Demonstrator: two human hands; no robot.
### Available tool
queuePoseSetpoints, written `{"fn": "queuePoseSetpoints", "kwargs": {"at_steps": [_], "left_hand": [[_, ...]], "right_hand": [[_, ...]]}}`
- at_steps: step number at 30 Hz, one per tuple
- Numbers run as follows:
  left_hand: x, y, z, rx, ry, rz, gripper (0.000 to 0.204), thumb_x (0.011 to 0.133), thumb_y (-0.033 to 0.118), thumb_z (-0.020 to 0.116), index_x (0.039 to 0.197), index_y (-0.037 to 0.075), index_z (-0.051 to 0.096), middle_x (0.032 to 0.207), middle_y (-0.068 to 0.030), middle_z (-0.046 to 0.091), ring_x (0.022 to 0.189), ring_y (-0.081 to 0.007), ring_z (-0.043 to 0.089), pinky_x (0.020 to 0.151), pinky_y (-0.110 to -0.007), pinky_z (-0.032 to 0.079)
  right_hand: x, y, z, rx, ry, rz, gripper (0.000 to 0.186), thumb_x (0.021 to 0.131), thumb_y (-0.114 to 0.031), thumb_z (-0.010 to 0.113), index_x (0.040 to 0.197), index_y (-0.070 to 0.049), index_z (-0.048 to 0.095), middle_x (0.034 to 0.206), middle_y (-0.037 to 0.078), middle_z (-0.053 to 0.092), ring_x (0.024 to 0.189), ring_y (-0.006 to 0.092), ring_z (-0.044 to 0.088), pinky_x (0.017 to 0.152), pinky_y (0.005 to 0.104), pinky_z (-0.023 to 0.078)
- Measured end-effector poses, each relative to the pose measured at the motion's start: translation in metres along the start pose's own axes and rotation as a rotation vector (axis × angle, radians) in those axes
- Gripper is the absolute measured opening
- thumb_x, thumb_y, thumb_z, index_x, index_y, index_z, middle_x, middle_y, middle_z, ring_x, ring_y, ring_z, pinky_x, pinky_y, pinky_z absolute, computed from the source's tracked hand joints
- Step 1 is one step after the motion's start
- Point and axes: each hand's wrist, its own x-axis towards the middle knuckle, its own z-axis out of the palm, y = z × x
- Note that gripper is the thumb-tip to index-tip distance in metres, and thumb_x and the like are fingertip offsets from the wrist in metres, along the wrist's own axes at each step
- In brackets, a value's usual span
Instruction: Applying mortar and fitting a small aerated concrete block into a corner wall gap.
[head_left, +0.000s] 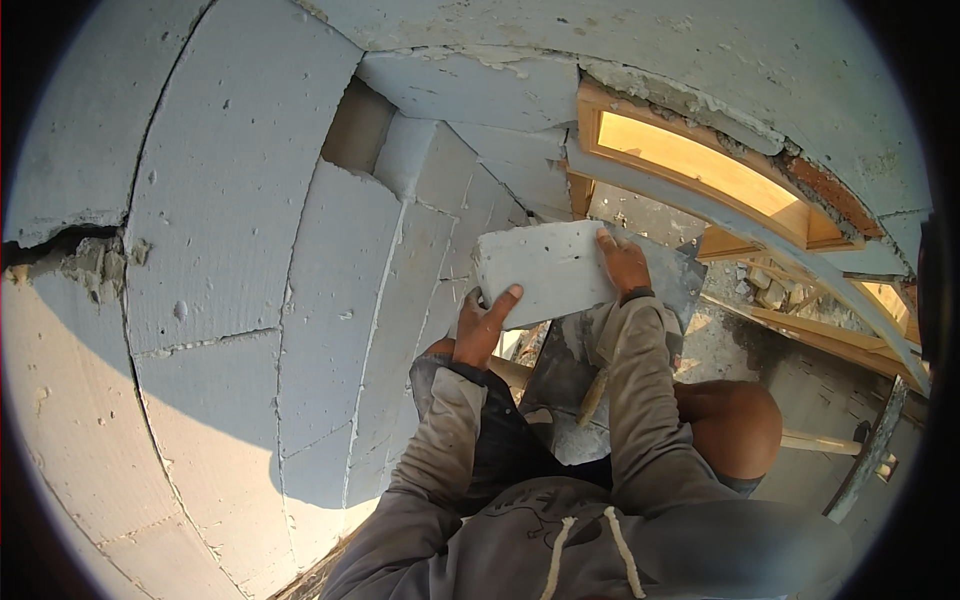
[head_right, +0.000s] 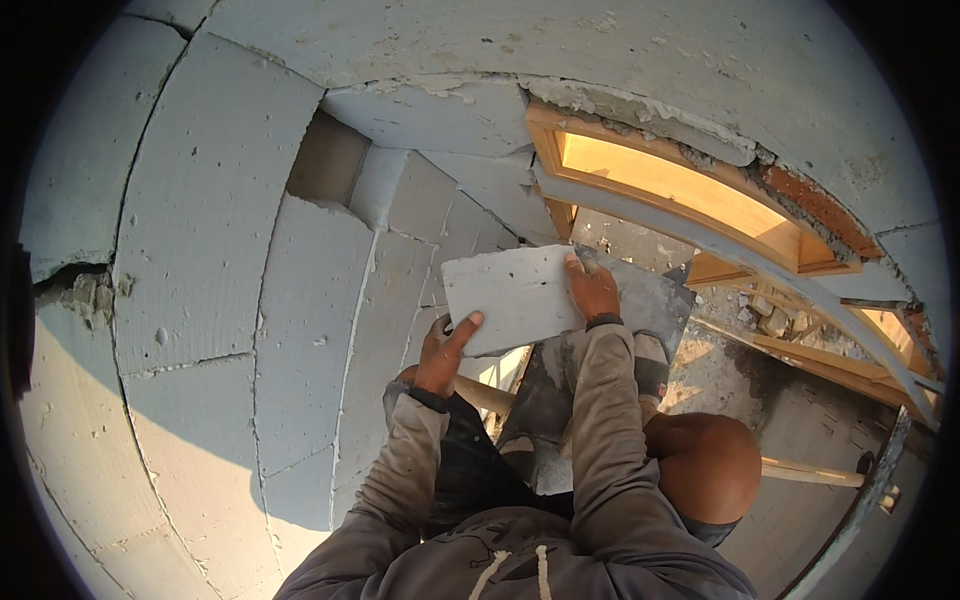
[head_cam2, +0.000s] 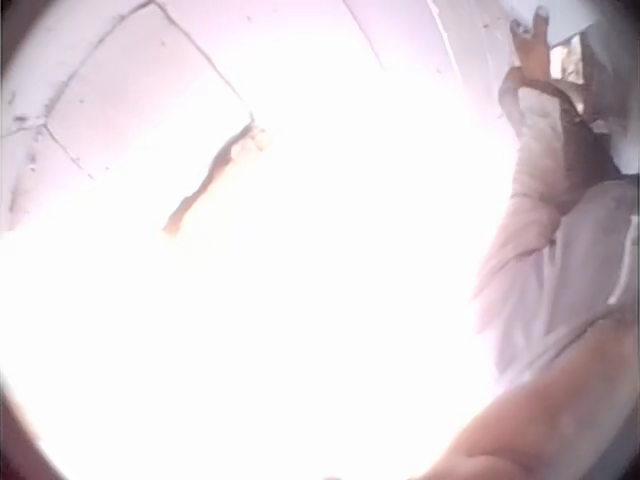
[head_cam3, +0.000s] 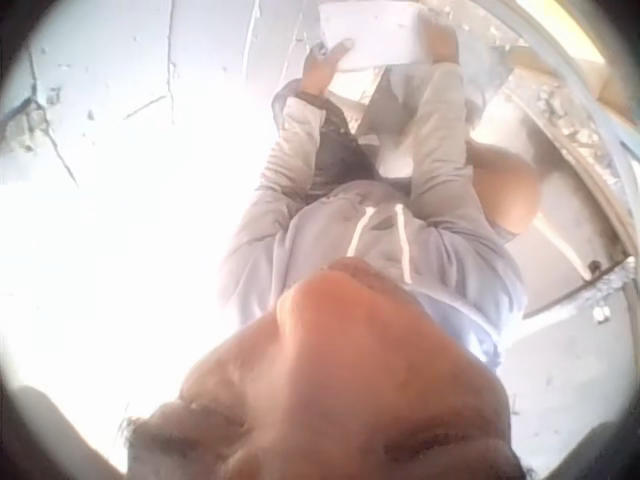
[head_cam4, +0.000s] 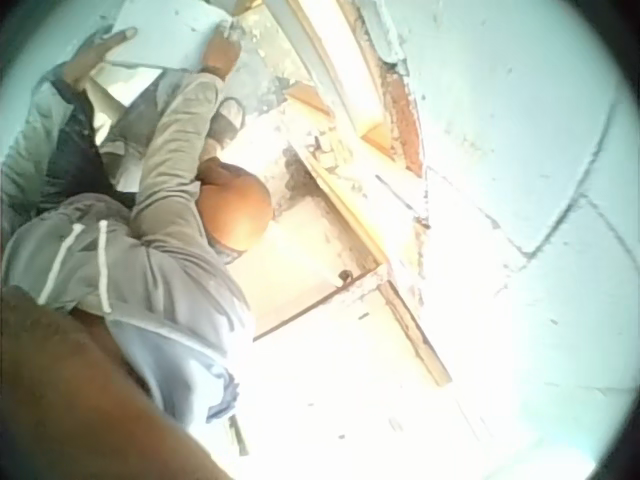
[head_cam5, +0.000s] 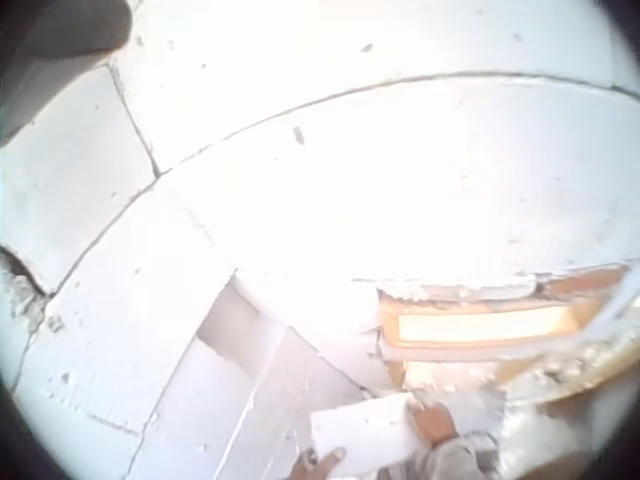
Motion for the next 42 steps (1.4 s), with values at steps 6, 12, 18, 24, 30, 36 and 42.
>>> {"fn": "queuePoseSetpoints", "kwargs": {"at_steps": [6, 12, 18, 24, 30, 36, 42], "left_hand": [[-0.024, -0.021, 0.006, -0.477, -0.060, -0.274, 0.077, 0.085, 0.055, 0.060, 0.140, 0.005, 0.038, 0.136, -0.0115, 0.049, 0.123, -0.0285, 0.049, 0.099, -0.042, 0.041], [-0.021, -0.016, 0.000, -0.412, 0.077, -0.151, 0.081, 0.080, 0.040, 0.074, 0.134, -0.007, 0.037, 0.125, -0.0182, 0.052, 0.112, -0.0266, 0.054, 0.098, -0.039, 0.043], [-0.009, 0.005, -0.001, -0.125, 0.096, 0.104, 0.094, 0.070, 0.036, 0.081, 0.133, -0.015, 0.033, 0.122, -0.0254, 0.050, 0.112, -0.0297, 0.053, 0.100, -0.038, 0.041], [0.011, 0.018, -0.003, 0.185, 0.111, 0.310, 0.106, 0.065, 0.035, 0.084, 0.138, -0.017, 0.029, 0.131, -0.0297, 0.043, 0.124, -0.0349, 0.044, 0.104, -0.040, 0.037], [0.013, 0.020, -0.012, 0.170, 0.034, 0.379, 0.103, 0.064, 0.034, 0.083, 0.138, -0.014, 0.031, 0.133, -0.0276, 0.041, 0.126, -0.0344, 0.042, 0.107, -0.042, 0.034], [0.021, 0.023, -0.008, 0.272, -0.093, 0.560, 0.099, 0.062, 0.027, 0.084, 0.139, -0.009, 0.032, 0.133, -0.0241, 0.042, 0.126, -0.0324, 0.041, 0.108, -0.041, 0.032], [0.016, 0.030, -0.002, 0.257, -0.235, 0.591, 0.097, 0.063, 0.027, 0.084, 0.139, -0.005, 0.032, 0.133, -0.0218, 0.041, 0.125, -0.0308, 0.043, 0.108, -0.040, 0.032]], "right_hand": [[-0.004, -0.023, -0.030, 0.128, -0.175, 0.002, 0.051, 0.091, -0.046, 0.056, 0.099, 0.002, 0.070, 0.090, 0.016, 0.070, 0.086, 0.0294, 0.066, 0.078, 0.0366, 0.048], [-0.004, 0.052, -0.026, 0.776, 0.238, 0.268, 0.038, 0.094, -0.035, 0.055, 0.092, 0.001, 0.067, 0.080, 0.013, 0.069, 0.066, 0.0158, 0.064, 0.057, 0.0263, 0.048], [-0.089, 0.200, 0.063, -0.320, 0.106, 0.324, 0.038, 0.088, -0.036, 0.062, 0.096, 0.001, 0.060, 0.082, 0.018, 0.066, 0.078, 0.0375, 0.065, 0.070, 0.0459, 0.050], [-0.146, 0.149, 0.072, -0.408, 0.100, 0.281, 0.053, 0.082, -0.040, 0.070, 0.110, 0.000, 0.049, 0.104, 0.020, 0.056, 0.100, 0.0399, 0.057, 0.082, 0.0493, 0.046], [-0.168, 0.174, 0.059, -0.637, 0.264, 0.275, 0.061, 0.075, -0.036, 0.075, 0.113, -0.001, 0.043, 0.107, 0.018, 0.051, 0.104, 0.0392, 0.054, 0.084, 0.0467, 0.048], [-0.181, 0.214, 0.056, -0.550, -0.204, 0.784, 0.072, 0.074, -0.037, 0.074, 0.123, 0.005, 0.044, 0.122, 0.025, 0.051, 0.117, 0.0411, 0.051, 0.099, 0.0435, 0.044], [-0.181, 0.226, 0.052, -0.281, -0.231, 0.691, 0.064, 0.073, -0.032, 0.070, 0.120, 0.005, 0.049, 0.113, 0.027, 0.062, 0.108, 0.0395, 0.060, 0.093, 0.0418, 0.048]]}}
